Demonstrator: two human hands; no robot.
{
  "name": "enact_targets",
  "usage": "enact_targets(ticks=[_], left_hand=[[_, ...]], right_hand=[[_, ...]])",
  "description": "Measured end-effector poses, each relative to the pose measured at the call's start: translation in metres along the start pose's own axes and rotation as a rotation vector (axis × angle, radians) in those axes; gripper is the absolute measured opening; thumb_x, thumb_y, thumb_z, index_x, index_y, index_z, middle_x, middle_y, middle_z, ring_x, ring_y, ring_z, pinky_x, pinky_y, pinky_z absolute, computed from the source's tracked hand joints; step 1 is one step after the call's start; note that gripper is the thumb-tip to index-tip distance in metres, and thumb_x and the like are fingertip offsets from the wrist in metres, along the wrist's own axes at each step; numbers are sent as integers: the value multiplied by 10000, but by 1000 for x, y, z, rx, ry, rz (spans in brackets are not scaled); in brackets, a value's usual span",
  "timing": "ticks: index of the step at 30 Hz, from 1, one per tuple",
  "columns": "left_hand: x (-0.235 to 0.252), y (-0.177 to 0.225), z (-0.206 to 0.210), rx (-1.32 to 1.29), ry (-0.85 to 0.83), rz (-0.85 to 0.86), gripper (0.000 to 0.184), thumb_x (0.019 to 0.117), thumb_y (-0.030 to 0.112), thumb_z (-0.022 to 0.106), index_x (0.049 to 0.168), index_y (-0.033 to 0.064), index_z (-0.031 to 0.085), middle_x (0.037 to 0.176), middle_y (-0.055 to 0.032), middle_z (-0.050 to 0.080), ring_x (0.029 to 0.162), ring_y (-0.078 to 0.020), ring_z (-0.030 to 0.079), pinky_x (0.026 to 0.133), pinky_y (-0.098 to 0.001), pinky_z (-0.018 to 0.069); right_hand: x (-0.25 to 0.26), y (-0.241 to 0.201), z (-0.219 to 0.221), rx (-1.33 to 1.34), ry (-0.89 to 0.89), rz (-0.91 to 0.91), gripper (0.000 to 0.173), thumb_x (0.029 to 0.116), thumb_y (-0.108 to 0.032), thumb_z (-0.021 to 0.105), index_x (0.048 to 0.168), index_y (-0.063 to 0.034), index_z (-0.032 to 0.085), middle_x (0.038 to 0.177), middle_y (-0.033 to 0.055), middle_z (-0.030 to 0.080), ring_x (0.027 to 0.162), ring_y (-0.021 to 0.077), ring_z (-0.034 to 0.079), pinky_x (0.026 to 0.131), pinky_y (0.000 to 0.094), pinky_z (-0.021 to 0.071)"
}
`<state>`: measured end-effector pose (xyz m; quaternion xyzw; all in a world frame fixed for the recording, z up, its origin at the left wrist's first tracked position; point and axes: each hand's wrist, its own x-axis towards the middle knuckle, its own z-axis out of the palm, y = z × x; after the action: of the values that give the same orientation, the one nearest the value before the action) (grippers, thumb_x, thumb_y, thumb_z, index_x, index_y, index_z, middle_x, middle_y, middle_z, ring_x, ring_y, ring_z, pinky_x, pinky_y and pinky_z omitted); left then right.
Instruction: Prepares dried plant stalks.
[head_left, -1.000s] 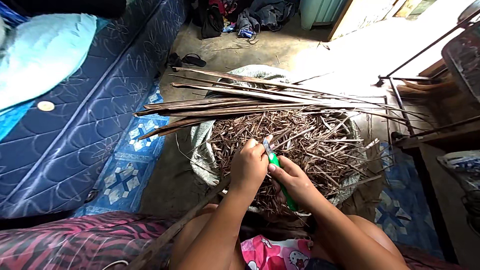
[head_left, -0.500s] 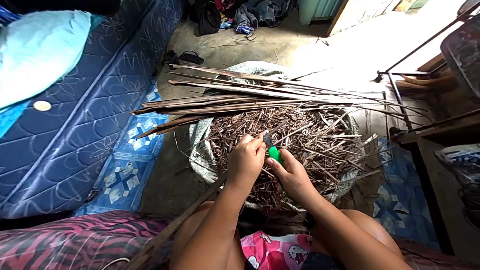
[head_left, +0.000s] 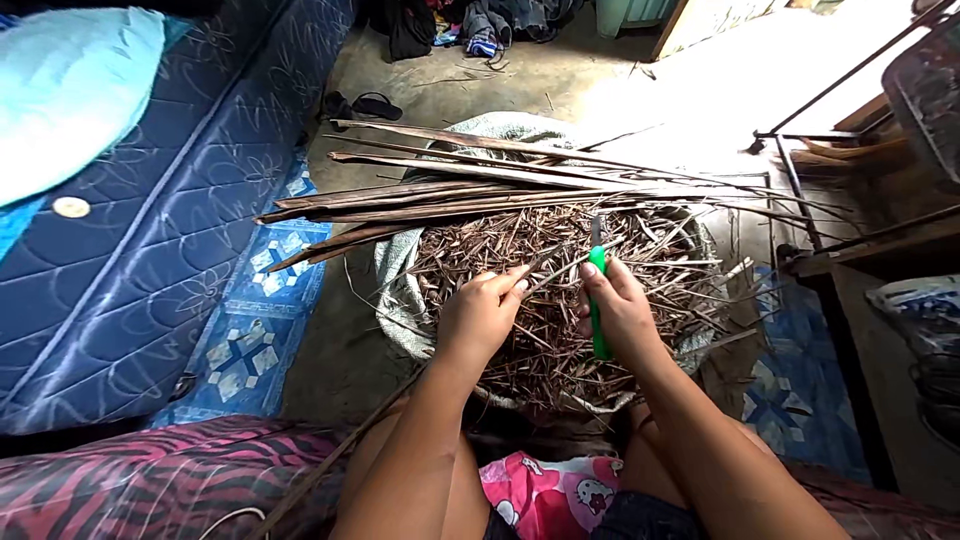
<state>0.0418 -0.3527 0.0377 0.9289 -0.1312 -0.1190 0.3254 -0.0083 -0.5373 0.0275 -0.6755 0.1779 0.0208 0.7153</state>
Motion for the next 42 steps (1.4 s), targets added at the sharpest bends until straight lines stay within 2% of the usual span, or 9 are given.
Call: enact_targets(ticks=[3, 7, 9, 12, 17, 23, 31, 36, 42], left_hand=[[1, 3, -4, -1, -40, -38, 308, 1072, 301, 539, 1279, 191, 739, 975, -67, 764, 881, -220, 718, 845, -484, 549], [-1, 2, 0, -1, 25, 35, 284, 1019, 175, 564, 836, 13, 710, 847, -124, 683, 803, -270, 668, 729, -504, 515], [0, 0, 0, -1, 41, 58, 293, 1010, 160, 568, 793, 6, 691, 825, -123, 673, 786, -269, 664, 708, -500, 517], [-1, -1, 0, -24, 61, 48, 257, 1012, 146, 570, 851, 15, 722, 863, -118, 692, 816, -259, 674, 739, -492, 527], [1, -7, 1, -48, 120, 61, 312, 1025, 122, 549, 1272, 120, 739, 1045, -112, 757, 911, -239, 719, 825, -482, 562], [0, -3, 7, -55, 73, 62, 251, 1037, 171, 571, 1109, 47, 777, 1037, -128, 751, 943, -255, 716, 850, -498, 555], [0, -1, 6, -87, 39, 49, 280, 1052, 208, 569, 1166, 40, 762, 1040, -134, 750, 946, -242, 714, 881, -467, 552], [-1, -2, 6, -117, 34, 49, 284, 1059, 248, 565, 1198, 95, 760, 937, -74, 750, 795, -171, 690, 789, -410, 561], [-2, -11, -1, -123, 62, 21, 287, 1062, 254, 560, 1259, 153, 743, 824, -43, 730, 724, -158, 673, 736, -422, 559]], right_hand=[[-12, -2, 11, -62, -255, 81, 225, 1091, -246, 468, 1151, -43, 546, 667, -21, 536, 470, 74, 532, 446, 234, 507], [-17, 2, 22, -46, -398, 202, 217, 1099, -273, 477, 1115, -68, 544, 633, -23, 521, 446, 65, 513, 434, 216, 486], [-17, 3, 23, 4, -392, 226, 214, 1102, -264, 463, 1105, -66, 544, 619, -23, 514, 436, 66, 508, 424, 214, 483], [-19, 4, 25, 38, -386, 232, 208, 1102, -261, 462, 1100, -67, 536, 615, -22, 507, 434, 71, 506, 425, 218, 485], [-21, 6, 29, 34, -375, 264, 207, 1101, -279, 483, 1095, -75, 522, 627, -10, 512, 436, 84, 502, 425, 232, 487], [-18, 9, 29, 21, -290, 225, 199, 1098, -263, 500, 1073, -68, 528, 634, -4, 507, 438, 84, 506, 426, 231, 493], [-13, 17, 26, -311, -182, 96, 266, 1073, -342, 555, 1112, -81, 581, 709, 1, 561, 500, 77, 547, 488, 249, 512], [-12, 17, 22, -511, -83, -12, 335, 1065, -383, 550, 1146, -65, 612, 779, 24, 601, 592, 105, 584, 584, 309, 527], [9, 7, -11, -290, 195, -62, 248, 1102, -274, 493, 1096, -31, 541, 636, 18, 534, 457, 106, 543, 465, 286, 525]])
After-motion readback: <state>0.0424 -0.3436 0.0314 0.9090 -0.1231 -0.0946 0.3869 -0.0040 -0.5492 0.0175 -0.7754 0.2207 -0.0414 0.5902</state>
